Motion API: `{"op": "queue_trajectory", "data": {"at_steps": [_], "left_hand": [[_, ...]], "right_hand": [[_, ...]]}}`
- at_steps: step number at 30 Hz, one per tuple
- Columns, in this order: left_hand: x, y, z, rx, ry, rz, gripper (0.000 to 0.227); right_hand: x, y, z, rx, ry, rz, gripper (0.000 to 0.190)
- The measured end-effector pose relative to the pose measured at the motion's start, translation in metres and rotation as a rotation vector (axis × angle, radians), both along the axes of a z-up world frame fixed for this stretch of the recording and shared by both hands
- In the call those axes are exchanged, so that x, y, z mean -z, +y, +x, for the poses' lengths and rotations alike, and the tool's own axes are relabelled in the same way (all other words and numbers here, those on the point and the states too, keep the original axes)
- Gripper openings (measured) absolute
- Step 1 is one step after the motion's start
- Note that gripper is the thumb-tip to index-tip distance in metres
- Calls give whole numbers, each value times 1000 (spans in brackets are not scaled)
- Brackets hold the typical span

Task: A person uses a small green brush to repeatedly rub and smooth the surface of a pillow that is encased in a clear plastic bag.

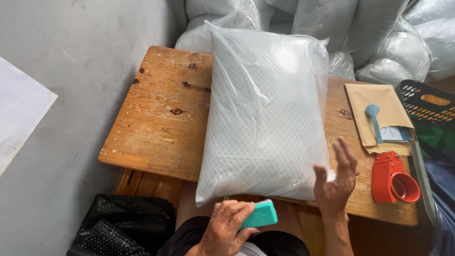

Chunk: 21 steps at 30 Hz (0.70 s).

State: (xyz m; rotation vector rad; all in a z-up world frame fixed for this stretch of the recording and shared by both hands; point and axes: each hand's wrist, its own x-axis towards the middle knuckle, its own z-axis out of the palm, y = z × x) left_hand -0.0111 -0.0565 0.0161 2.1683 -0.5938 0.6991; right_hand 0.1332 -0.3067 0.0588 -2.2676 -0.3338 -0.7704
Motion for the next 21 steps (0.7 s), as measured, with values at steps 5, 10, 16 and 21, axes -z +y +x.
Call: {"op": "queue_trajectory", "data": {"at_steps": [5,10,16,21], "left_hand": [[-19,20,-7,27,97,-175,55],[-5,38,-22,-21,118,-449,79],[-4,77,-8,-443,691,-824,77],[-13,63,0,-315,849,-1052,54]], "right_hand": [[-73,55,-55,-844,73,-251,77],[-70,76,-61,-1119,366,-328,49],[-67,95,-14,-683,93,-200,68],[-43,134,-15,-273,-28,-356,45]]}}
